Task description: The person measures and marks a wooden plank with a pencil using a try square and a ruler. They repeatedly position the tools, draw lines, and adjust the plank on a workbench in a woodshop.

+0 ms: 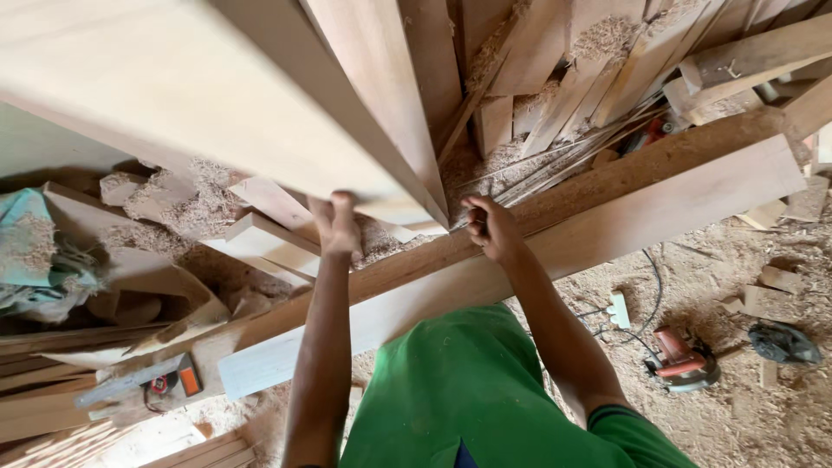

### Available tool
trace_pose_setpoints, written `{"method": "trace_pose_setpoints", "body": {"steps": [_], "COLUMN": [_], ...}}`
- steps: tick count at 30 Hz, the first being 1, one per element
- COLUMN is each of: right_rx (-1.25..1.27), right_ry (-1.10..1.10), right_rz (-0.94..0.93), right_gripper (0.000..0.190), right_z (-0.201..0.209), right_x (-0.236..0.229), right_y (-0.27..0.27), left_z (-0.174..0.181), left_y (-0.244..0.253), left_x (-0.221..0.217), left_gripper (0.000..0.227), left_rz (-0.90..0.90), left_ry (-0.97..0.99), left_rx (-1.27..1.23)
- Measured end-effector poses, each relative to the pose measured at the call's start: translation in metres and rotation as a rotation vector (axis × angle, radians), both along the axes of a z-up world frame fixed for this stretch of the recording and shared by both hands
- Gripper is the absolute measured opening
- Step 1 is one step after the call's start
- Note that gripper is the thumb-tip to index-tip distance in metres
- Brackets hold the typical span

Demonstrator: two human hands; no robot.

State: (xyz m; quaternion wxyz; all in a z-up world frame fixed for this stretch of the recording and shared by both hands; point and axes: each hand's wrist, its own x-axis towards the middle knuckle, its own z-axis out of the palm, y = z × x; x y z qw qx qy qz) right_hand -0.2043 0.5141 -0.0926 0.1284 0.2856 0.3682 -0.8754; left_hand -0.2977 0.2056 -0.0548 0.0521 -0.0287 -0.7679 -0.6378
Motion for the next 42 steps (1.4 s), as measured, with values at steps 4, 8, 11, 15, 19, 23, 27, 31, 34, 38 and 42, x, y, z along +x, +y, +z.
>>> {"method": "trace_pose_setpoints", "body": {"steps": [4,8,11,15,19,23,27,31,34,38,42], "right_rx": [-0.029,-0.03,0.002,0.289,0.319,0.325,0.276,0.574,0.842,1.101,1.263], "right_ry": [0.01,-0.006,-0.053,0.036,-0.09,-0.191,-0.048,0.033,0.199,0.417,0.727], "right_rz": [-0.142,-0.313,-0.58,-0.728,-0.673,-0.66,-0.566,-0.451,-0.306,-0.081,0.021], "right_gripper": [0.016,0.019,0.02,0.028,0.027,0.044,0.053,0.043,0.031,0.024,0.017], "right_z": [0.011,0.015,0.017,0.021,0.02,0.022,0.035,0.057,0.07,0.072,0.058], "right_x": [0.023,0.069,0.094,0.137,0.149,0.14,0.127,0.135,0.135,0.131,0.106], "right_y": [0.029,0.06,0.08,0.102,0.116,0.105,0.09,0.076,0.072,0.061,0.036], "left_z": [0.049,0.05,0.024,-0.016,-0.033,-0.053,-0.086,-0.089,-0.063,-0.035,-0.034], "left_y": [0.05,0.071,0.045,0.037,0.07,0.095,0.104,0.102,0.077,0.057,0.054], "left_x": [-0.033,-0.051,-0.017,0.091,0.17,0.189,0.198,0.195,0.152,0.119,0.099], "left_gripper": [0.057,0.054,0.042,0.03,0.077,0.114,0.102,0.104,0.141,0.114,0.102], "left_rz": [-0.051,0.36,0.103,-0.318,-0.613,-0.716,-0.613,-0.686,-1.03,-0.855,-0.638], "left_ry": [0.244,0.347,0.171,0.049,0.01,-0.011,0.27,0.232,-0.196,-0.418,-0.414], "left_rx": [0.076,-0.36,-0.448,-0.492,-0.72,-1.053,-1.209,-1.392,-0.977,-0.962,-1.014]}}
